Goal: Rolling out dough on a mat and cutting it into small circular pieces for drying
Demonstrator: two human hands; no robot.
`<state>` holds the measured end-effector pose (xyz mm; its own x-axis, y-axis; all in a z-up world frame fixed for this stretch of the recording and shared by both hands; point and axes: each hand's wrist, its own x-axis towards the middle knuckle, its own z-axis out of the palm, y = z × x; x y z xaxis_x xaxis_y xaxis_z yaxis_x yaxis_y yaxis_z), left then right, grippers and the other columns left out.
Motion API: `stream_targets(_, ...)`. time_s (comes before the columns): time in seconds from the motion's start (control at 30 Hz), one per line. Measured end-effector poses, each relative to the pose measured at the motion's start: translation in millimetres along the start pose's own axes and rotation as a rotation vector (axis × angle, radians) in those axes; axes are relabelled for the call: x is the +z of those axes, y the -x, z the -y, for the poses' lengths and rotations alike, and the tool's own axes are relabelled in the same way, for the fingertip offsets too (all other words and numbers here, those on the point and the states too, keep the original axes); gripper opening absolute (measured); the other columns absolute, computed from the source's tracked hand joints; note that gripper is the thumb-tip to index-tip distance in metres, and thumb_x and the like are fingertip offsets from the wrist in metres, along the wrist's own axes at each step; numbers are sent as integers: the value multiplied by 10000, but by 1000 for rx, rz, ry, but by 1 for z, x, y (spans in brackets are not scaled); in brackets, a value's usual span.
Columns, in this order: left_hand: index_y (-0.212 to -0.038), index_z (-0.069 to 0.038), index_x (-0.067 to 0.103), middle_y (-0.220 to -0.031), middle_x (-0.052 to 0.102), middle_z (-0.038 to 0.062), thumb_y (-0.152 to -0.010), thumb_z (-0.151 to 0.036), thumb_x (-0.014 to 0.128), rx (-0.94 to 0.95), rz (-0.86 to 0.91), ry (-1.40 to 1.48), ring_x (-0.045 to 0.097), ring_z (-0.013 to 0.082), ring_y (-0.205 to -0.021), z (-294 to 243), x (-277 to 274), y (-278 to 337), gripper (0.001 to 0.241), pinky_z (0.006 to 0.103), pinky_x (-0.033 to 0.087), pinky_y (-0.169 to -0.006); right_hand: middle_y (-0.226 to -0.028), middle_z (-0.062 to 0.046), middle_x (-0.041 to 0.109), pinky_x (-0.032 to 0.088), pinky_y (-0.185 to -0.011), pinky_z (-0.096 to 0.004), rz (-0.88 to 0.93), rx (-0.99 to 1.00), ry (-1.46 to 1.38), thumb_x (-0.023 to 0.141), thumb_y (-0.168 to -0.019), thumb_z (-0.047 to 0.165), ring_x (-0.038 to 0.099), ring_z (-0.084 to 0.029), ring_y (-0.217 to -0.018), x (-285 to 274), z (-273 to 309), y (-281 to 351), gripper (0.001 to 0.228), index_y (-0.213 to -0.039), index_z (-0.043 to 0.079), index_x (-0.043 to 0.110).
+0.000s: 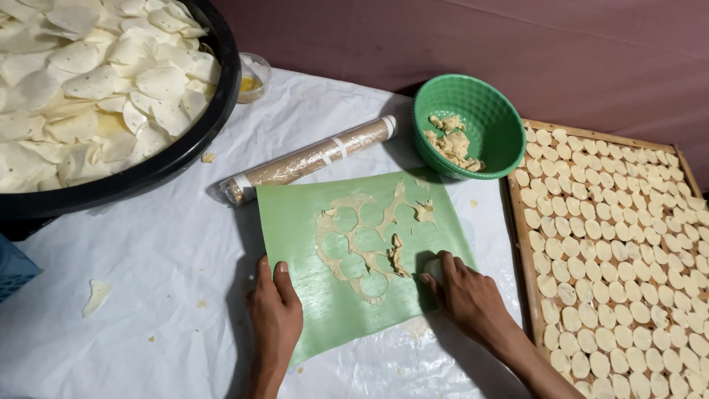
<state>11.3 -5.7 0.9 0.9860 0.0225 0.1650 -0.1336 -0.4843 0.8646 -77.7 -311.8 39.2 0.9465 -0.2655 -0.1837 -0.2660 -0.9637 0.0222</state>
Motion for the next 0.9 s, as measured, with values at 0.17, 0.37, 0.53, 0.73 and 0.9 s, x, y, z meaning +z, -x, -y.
stream_targets(0.17,-1222,-1,577,-871,737,183,-1041,-176,440,-87,58,5,698,357,-688,-7,-4,-1,287,468,524,-674,-930,-172,719,546,-367,-424,-117,-109,28,380,-1000,620,665,-319,-437,5,23,-16,585,-1199,73,441)
stream_targets(0.37,-1225,-41,559,-859,730,158,-1049,-184,426,-123,107,7,676,351,-679,-9,-5,-1,262,474,510,-704,-930,-147,641,578,-426,-421,-92,-257,26,471,-1003,461,703,-302,-619,16,35,-6,501,-1279,44,436)
stream_targets(0.53,-1070,-37,548,-744,681,134,-1069,-188,418,-73,90,60,625,319,-548,-10,-4,4,198,456,488,-636,-884,-174,615,504,-344,-391,-172,-390,10,493,-1001,414,617,-297,-500,0,95,-16,475,-1204,-14,458)
stream_targets(0.73,-968,-33,540,-615,594,123,-1050,-154,443,-48,47,118,536,284,-455,-18,-9,15,176,446,412,-502,-868,-253,730,594,-441,-448,-73,-361,-224,455,-1029,384,708,-373,-535,-40,87,-2,403,-1210,25,433)
stream_targets(0.9,-978,-40,534,-609,612,113,-1048,-158,433,-125,113,120,560,275,-450,-32,-6,21,170,444,435,-508,-1109,-183,723,689,-583,-434,231,-26,-4,361,-1001,598,777,-334,-650,-12,40,38,555,-1397,209,343)
